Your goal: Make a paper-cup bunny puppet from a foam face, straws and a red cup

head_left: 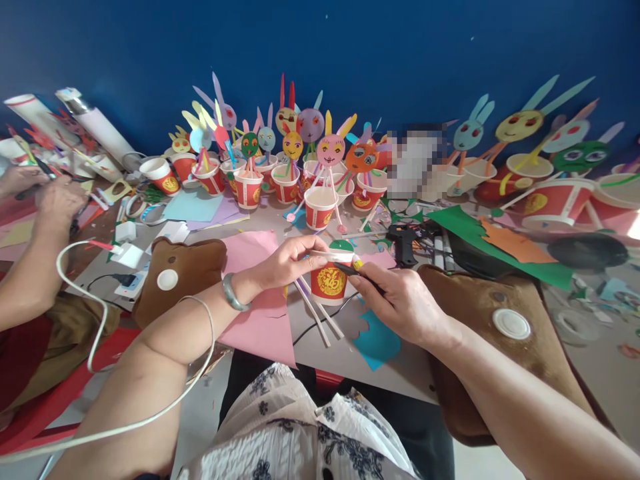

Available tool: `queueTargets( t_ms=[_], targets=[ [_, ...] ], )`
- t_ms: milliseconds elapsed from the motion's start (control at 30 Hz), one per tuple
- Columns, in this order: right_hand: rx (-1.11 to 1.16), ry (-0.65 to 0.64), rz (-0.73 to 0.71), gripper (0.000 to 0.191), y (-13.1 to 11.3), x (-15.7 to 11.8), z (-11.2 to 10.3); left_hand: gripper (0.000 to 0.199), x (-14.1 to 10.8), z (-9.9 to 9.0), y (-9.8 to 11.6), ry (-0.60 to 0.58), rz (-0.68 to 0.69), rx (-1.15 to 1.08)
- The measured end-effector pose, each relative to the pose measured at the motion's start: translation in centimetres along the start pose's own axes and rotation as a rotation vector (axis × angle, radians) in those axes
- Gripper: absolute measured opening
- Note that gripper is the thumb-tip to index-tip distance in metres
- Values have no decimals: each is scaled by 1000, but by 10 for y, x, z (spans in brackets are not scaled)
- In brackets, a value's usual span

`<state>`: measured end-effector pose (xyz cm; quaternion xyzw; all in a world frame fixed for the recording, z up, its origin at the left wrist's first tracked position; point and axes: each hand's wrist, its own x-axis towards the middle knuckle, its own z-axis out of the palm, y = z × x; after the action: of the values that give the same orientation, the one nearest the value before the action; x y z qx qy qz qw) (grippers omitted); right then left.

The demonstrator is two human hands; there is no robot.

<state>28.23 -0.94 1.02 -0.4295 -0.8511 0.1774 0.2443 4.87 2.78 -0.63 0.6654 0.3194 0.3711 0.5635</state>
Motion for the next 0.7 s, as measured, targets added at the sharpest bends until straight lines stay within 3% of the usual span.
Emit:
queueTargets(
  t_ms=[700],
  targets=[
    [58, -45, 9, 33, -1, 0, -2, 20, -1, -3, 1, -37, 76, 53]
  ],
)
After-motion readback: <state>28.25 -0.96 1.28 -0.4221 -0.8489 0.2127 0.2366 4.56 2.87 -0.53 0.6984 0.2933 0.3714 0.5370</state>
